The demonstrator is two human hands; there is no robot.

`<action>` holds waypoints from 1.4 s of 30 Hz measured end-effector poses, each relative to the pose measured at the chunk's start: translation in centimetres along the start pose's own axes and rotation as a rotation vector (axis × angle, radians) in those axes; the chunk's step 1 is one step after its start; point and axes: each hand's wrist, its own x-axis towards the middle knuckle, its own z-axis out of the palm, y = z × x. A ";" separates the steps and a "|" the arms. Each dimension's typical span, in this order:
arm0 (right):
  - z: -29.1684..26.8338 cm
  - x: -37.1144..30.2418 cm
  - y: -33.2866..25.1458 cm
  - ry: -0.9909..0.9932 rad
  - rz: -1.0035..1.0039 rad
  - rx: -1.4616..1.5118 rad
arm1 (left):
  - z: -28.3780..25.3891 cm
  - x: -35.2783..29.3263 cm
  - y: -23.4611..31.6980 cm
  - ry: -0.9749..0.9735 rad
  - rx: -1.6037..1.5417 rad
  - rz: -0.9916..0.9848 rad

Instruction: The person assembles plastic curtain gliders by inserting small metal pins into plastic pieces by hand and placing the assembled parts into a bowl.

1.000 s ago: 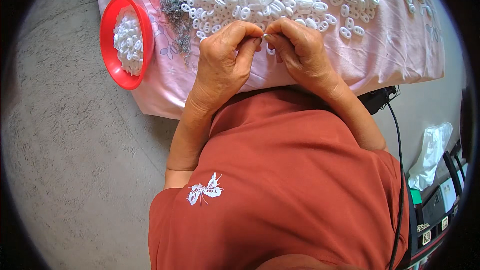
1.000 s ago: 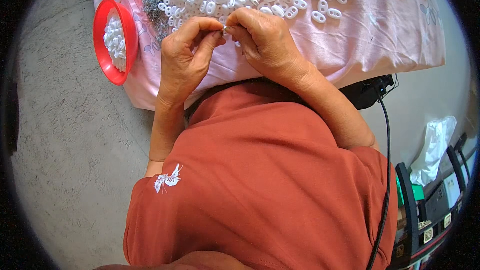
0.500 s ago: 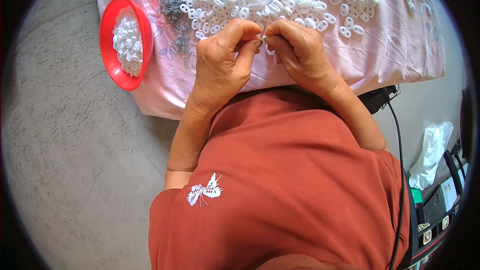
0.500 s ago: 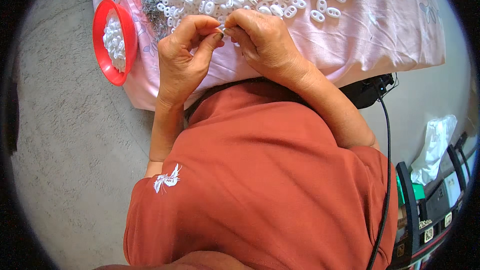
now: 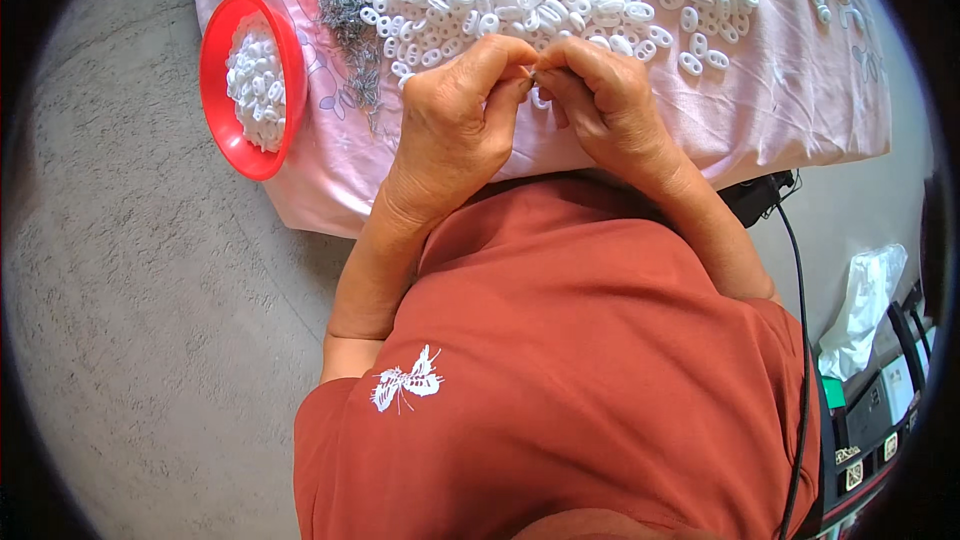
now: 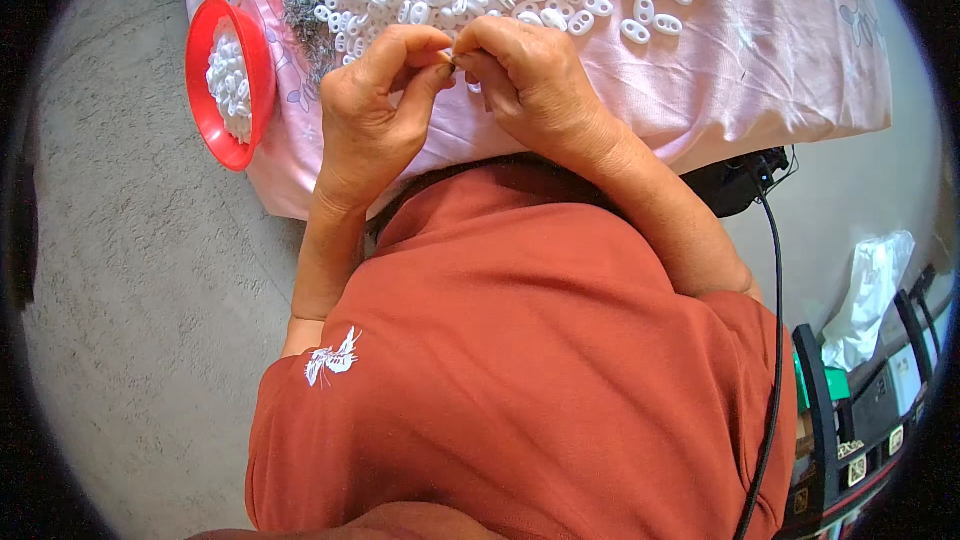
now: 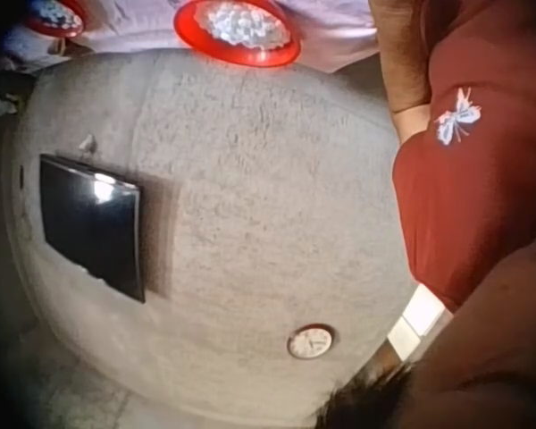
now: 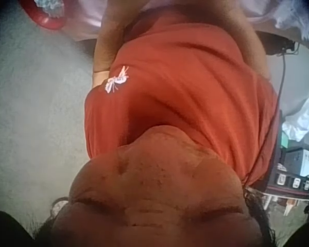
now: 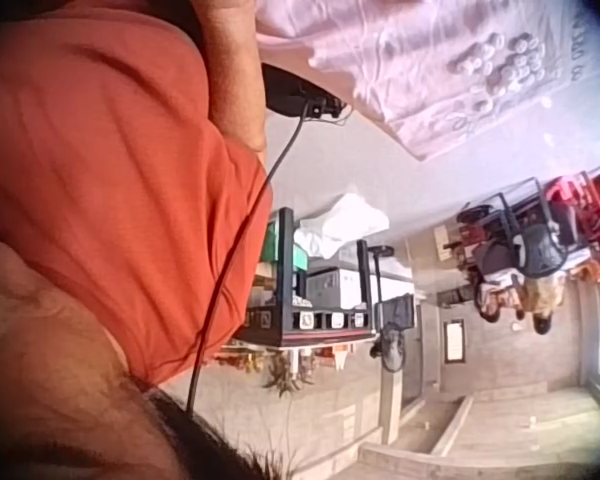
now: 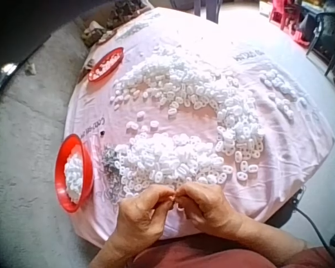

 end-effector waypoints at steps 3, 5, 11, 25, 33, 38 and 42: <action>0.0 0.1 -0.1 0.009 0.071 0.075 | 0.0 0.2 -0.1 0.014 -0.060 -0.022; 0.1 0.0 -0.2 0.018 0.074 0.098 | -0.3 0.2 -0.4 0.002 -0.155 -0.051; -0.1 0.0 -0.4 0.037 0.124 0.129 | -1.4 -0.3 -1.9 0.041 -0.179 -0.196; -0.3 -0.3 -0.2 0.070 0.217 0.229 | 1.9 -1.5 -0.8 -0.045 0.069 -0.122; -0.6 -0.1 -0.7 0.040 0.230 0.227 | 1.6 -1.4 -0.7 -0.011 -0.021 -0.183; -0.2 0.0 -0.6 0.076 0.229 0.257 | 0.1 -0.9 -0.5 0.073 -0.526 -0.447; -0.5 -0.1 -1.0 0.019 0.241 0.285 | -0.2 -0.4 -0.9 0.085 -0.766 -0.506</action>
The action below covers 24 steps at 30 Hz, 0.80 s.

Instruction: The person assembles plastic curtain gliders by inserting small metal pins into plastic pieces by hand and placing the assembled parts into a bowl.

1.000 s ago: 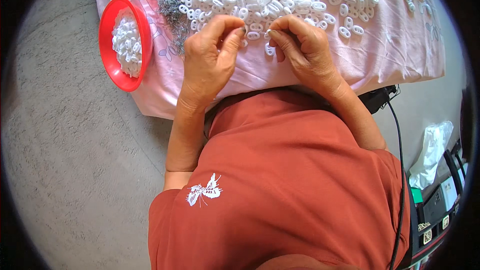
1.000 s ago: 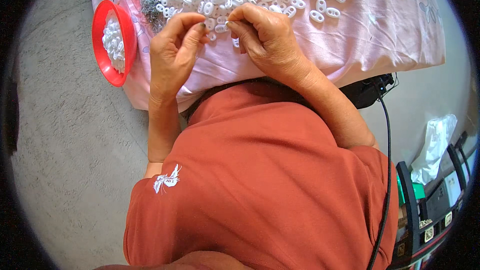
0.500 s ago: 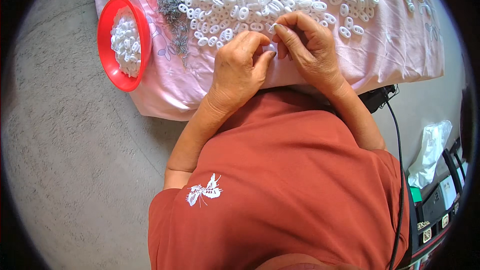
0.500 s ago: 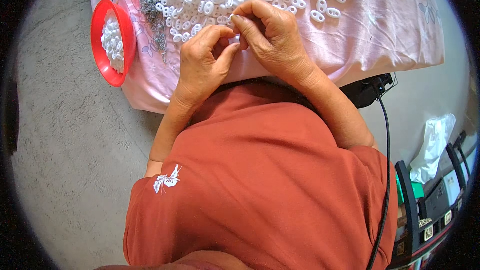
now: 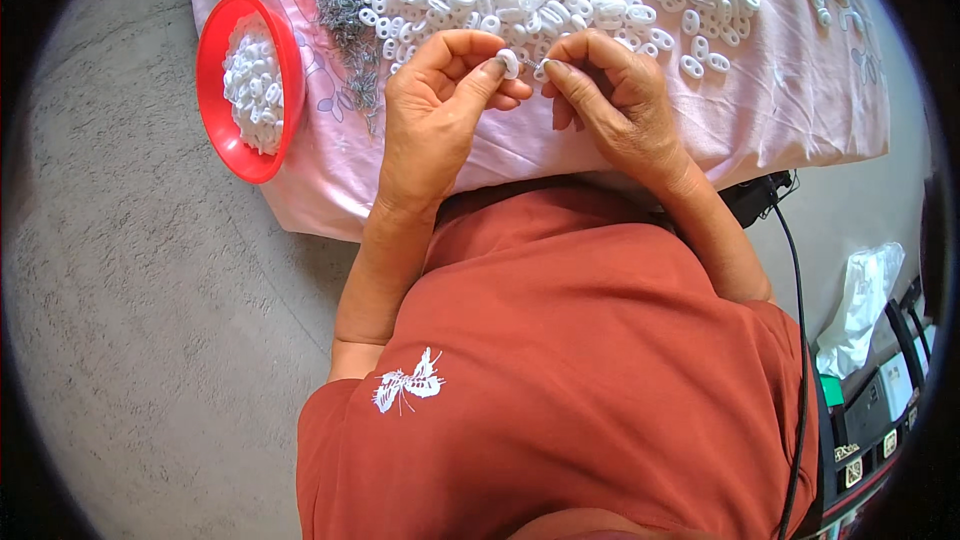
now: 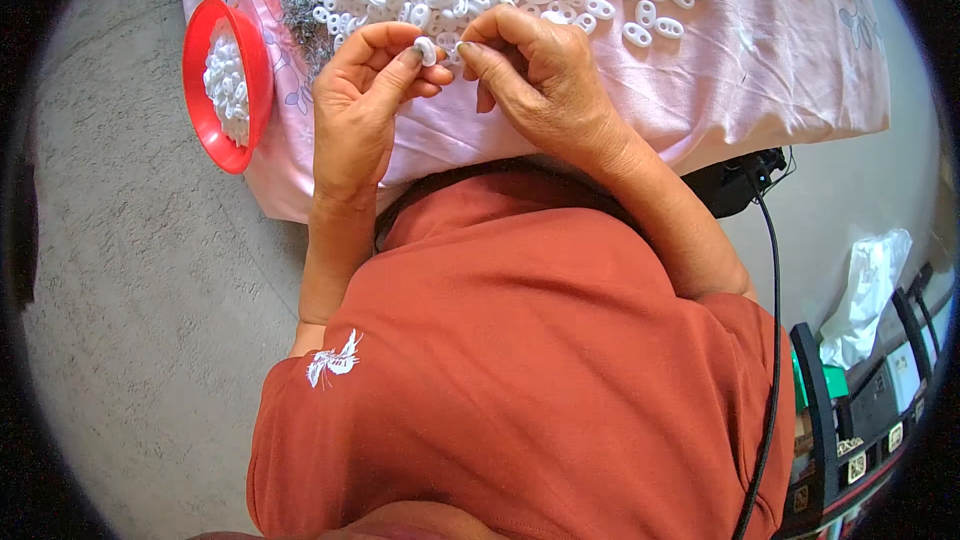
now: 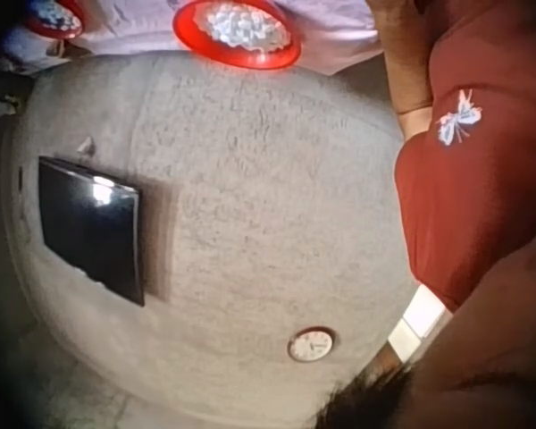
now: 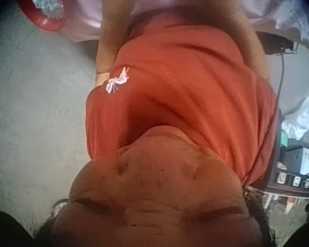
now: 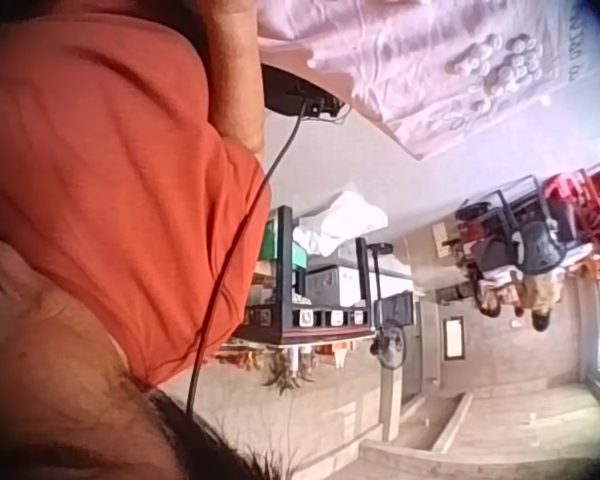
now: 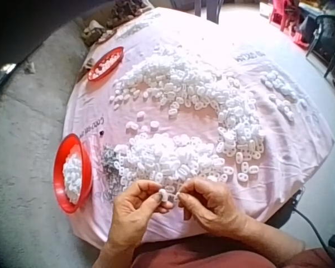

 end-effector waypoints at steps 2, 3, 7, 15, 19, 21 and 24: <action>-0.1 0.1 -0.2 -0.021 0.008 0.011 | -0.1 0.1 -0.2 -0.010 -0.054 -0.018; -0.1 0.1 -0.3 -0.032 0.022 0.026 | -0.1 0.1 -0.3 -0.019 -0.108 -0.037; -0.1 0.1 -0.3 -0.039 0.062 0.084 | -0.2 0.2 -0.3 -0.047 -0.131 -0.054; -0.2 0.1 -0.3 -0.057 0.066 0.087 | -0.5 0.1 -0.4 -0.070 -0.128 -0.088; -0.2 0.1 -0.1 -0.056 0.069 0.090 | -0.5 0.1 -0.5 -0.064 -0.116 -0.100; -0.3 0.0 -0.2 -0.061 0.072 0.088 | -0.5 0.1 -0.6 -0.075 -0.153 -0.097; -0.4 0.2 -0.4 -0.072 0.080 0.084 | -0.5 0.0 -0.6 -0.078 -0.172 -0.109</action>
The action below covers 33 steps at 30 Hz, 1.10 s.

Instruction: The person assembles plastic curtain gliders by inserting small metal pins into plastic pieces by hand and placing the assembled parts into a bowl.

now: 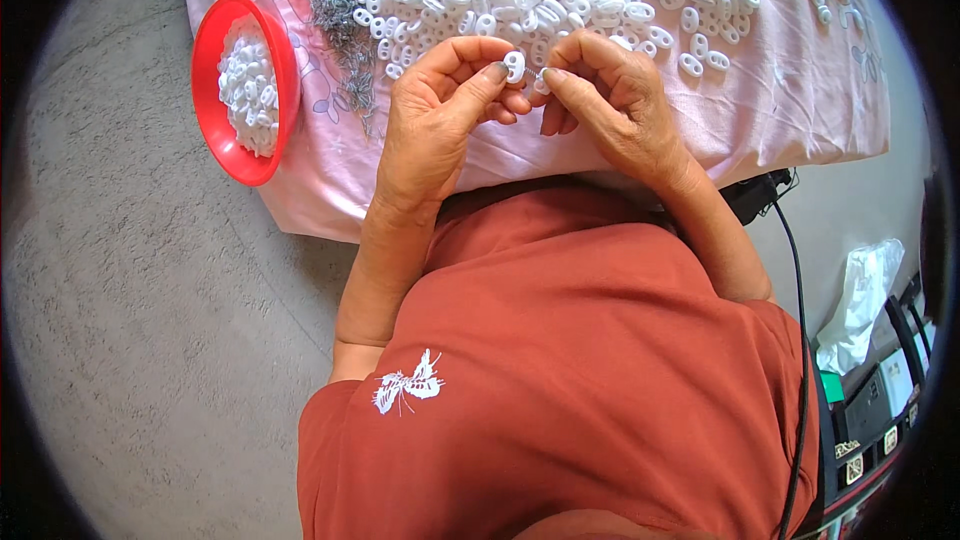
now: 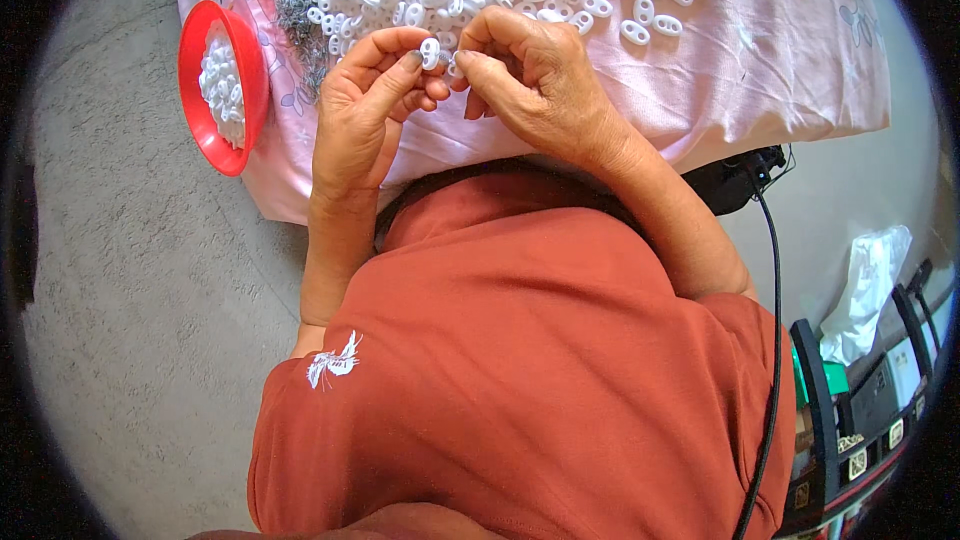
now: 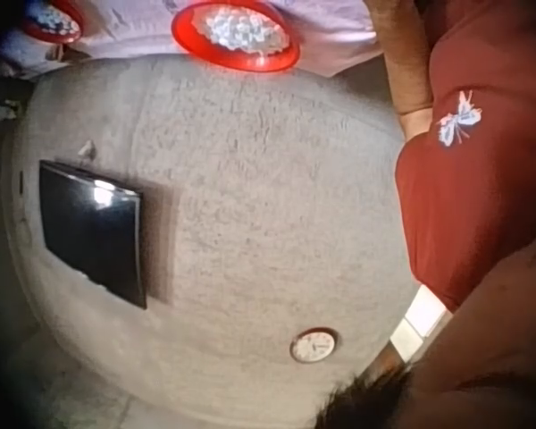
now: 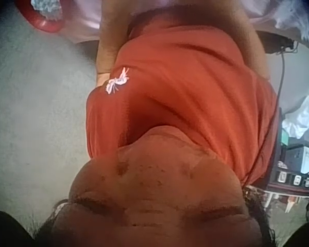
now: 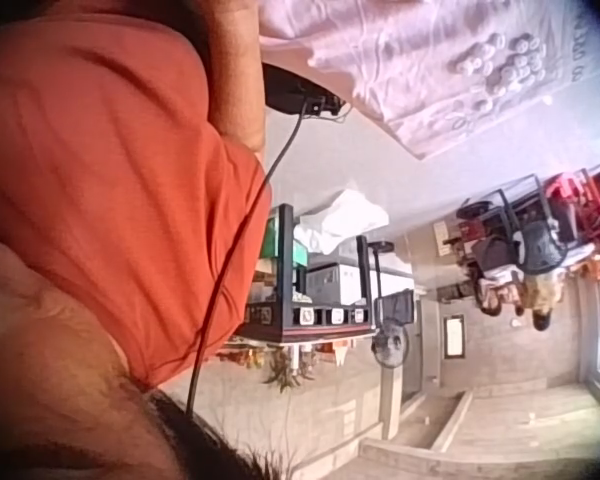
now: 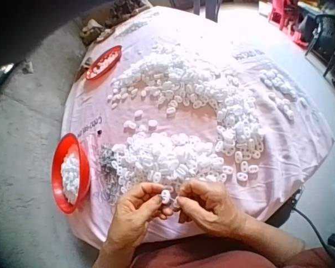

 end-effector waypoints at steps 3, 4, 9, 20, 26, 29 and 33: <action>0.0 0.0 -0.1 -0.005 0.011 0.010 | 0.0 0.0 0.0 0.004 -0.012 -0.007; 0.0 0.0 -0.2 -0.006 0.012 0.022 | 0.0 0.0 -0.1 0.004 -0.012 -0.008; 0.0 0.0 -0.1 -0.005 0.020 0.018 | 0.1 0.0 -0.1 0.022 0.085 0.034; 0.0 0.0 -0.2 -0.015 0.030 0.012 | 0.5 -0.1 0.0 0.048 0.190 0.100; 0.0 -0.1 -0.3 -0.024 0.031 0.010 | 0.8 -0.2 0.3 0.049 0.255 0.132; -0.3 -0.1 -0.1 -0.077 0.042 -0.027 | 0.9 -0.3 0.3 0.057 0.285 0.141; -0.3 -0.1 -0.1 -0.073 0.033 -0.035 | 0.9 -0.3 0.3 0.068 0.335 0.168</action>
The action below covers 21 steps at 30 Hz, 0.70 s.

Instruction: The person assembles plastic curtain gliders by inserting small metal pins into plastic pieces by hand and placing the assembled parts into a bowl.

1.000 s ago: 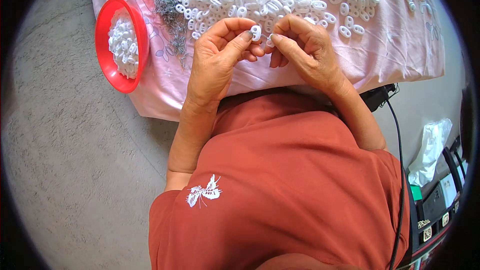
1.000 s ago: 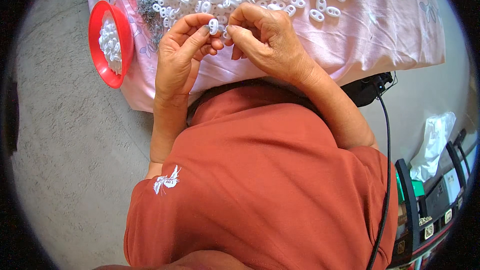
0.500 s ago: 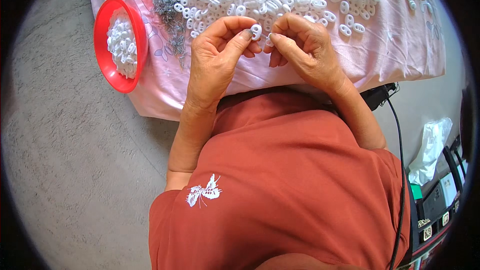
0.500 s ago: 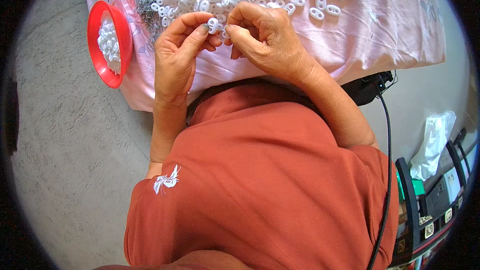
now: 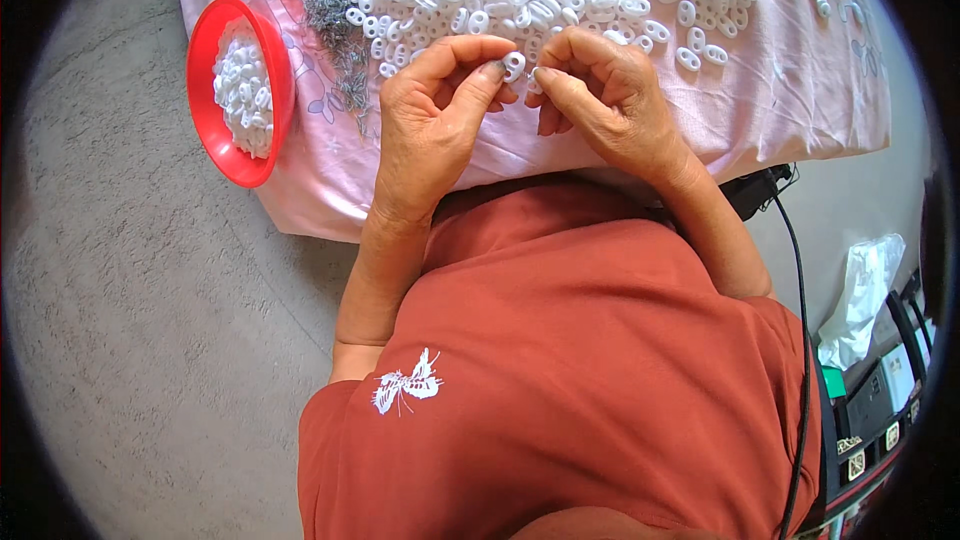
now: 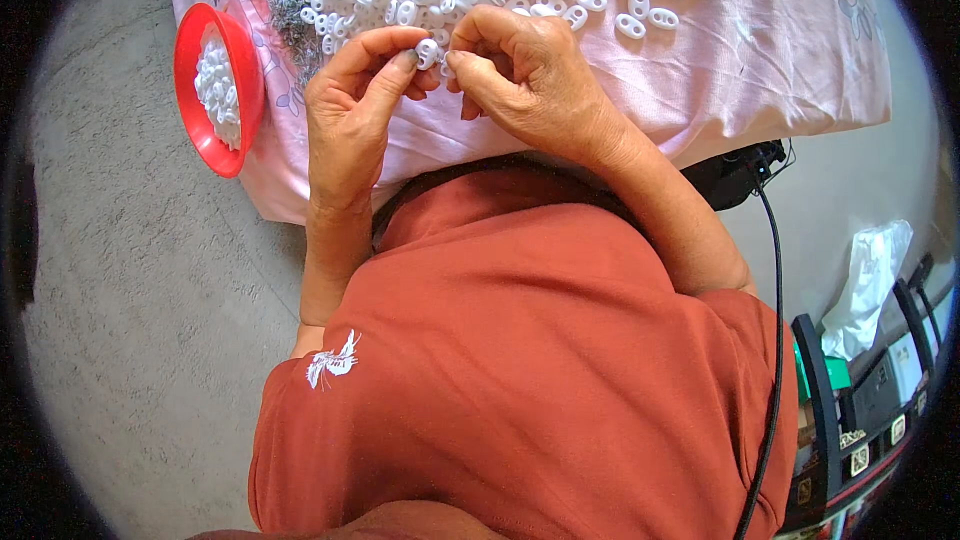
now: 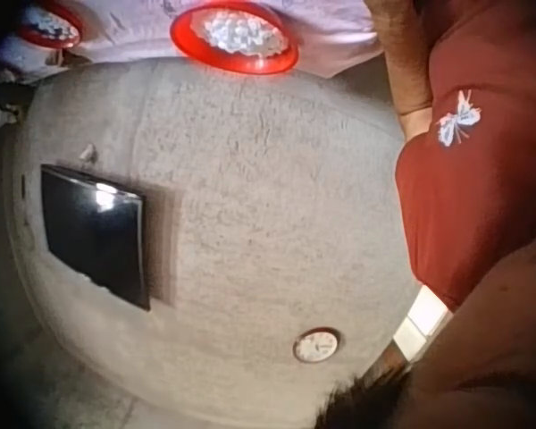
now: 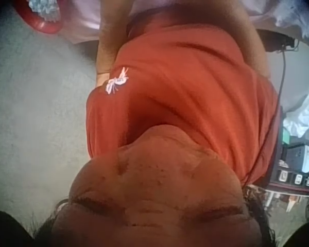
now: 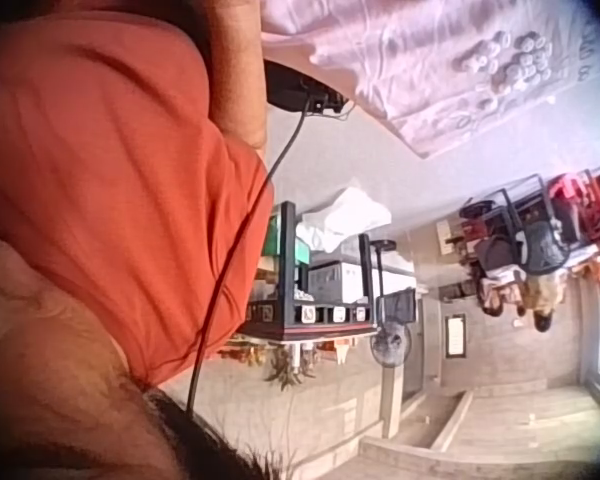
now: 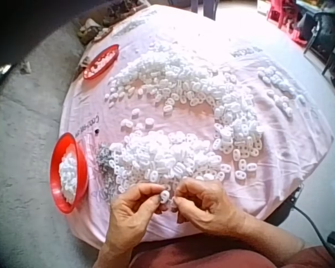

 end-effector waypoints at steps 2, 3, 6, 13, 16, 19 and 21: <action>0.0 0.0 0.0 0.001 0.004 0.000 | 0.0 0.0 0.0 0.001 0.020 0.016; 0.0 0.0 0.1 -0.003 0.002 -0.003 | 0.0 -0.1 0.0 0.001 0.041 0.032; 0.0 0.0 0.0 -0.003 0.003 -0.006 | 0.1 -0.2 0.2 -0.008 0.078 0.048; 0.0 0.0 0.1 -0.006 -0.015 -0.010 | 0.6 -0.3 0.3 0.020 0.088 0.032; 0.0 0.0 0.1 -0.006 -0.021 -0.001 | 0.5 -0.3 0.2 0.022 0.090 0.038; 0.0 0.0 0.2 -0.006 -0.023 -0.006 | 0.6 -0.4 0.2 0.020 0.090 0.057; 0.1 0.0 0.1 -0.005 -0.016 -0.006 | 0.6 -0.4 0.2 0.034 0.094 0.059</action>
